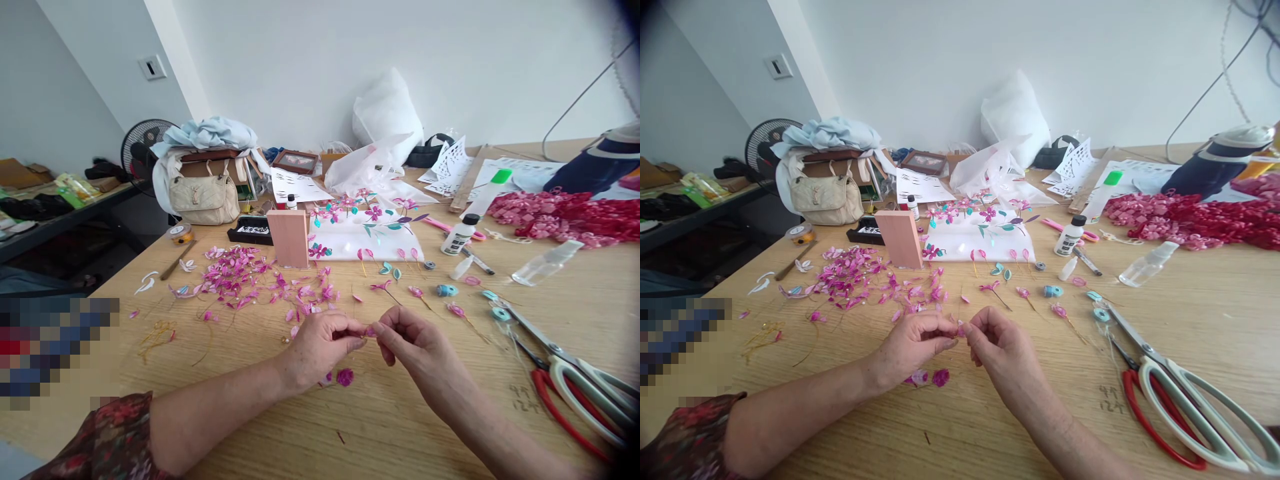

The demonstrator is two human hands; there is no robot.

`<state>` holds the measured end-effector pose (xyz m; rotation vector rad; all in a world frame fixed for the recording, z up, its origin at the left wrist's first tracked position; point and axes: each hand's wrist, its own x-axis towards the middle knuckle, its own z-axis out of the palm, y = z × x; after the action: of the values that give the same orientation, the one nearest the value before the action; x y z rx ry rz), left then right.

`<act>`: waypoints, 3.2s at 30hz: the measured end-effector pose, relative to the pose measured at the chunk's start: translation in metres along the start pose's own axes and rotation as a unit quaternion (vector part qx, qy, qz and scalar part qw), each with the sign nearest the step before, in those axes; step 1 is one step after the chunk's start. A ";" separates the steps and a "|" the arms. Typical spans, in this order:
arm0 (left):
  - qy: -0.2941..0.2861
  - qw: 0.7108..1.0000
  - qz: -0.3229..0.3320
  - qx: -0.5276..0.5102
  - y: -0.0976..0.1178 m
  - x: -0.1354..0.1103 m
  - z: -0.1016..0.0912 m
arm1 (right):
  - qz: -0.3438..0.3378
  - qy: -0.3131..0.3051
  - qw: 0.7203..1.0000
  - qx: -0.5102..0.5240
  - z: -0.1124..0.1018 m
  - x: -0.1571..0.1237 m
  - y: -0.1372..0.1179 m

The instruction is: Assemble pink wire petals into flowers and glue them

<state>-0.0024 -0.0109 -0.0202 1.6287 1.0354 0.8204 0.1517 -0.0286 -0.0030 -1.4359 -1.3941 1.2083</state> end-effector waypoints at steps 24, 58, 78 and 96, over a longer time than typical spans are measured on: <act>-0.075 0.950 -0.175 -0.246 0.018 0.003 -0.007 | -0.015 -0.023 1.000 0.007 0.001 -0.002 -0.001; -0.059 0.952 -0.166 -0.250 0.016 0.000 -0.002 | -0.055 -0.038 0.998 -0.021 -0.004 -0.001 0.003; -0.041 0.966 -0.125 -0.221 0.009 -0.003 0.001 | -0.022 -0.063 0.998 0.002 -0.005 -0.002 -0.002; -0.045 0.954 -0.152 -0.255 0.011 -0.002 -0.001 | -0.056 -0.119 0.989 -0.075 -0.019 0.005 -0.007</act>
<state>-0.0013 -0.0134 -0.0095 1.0289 0.8888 0.7224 0.1678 -0.0220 0.0075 -1.3265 -1.7374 1.2546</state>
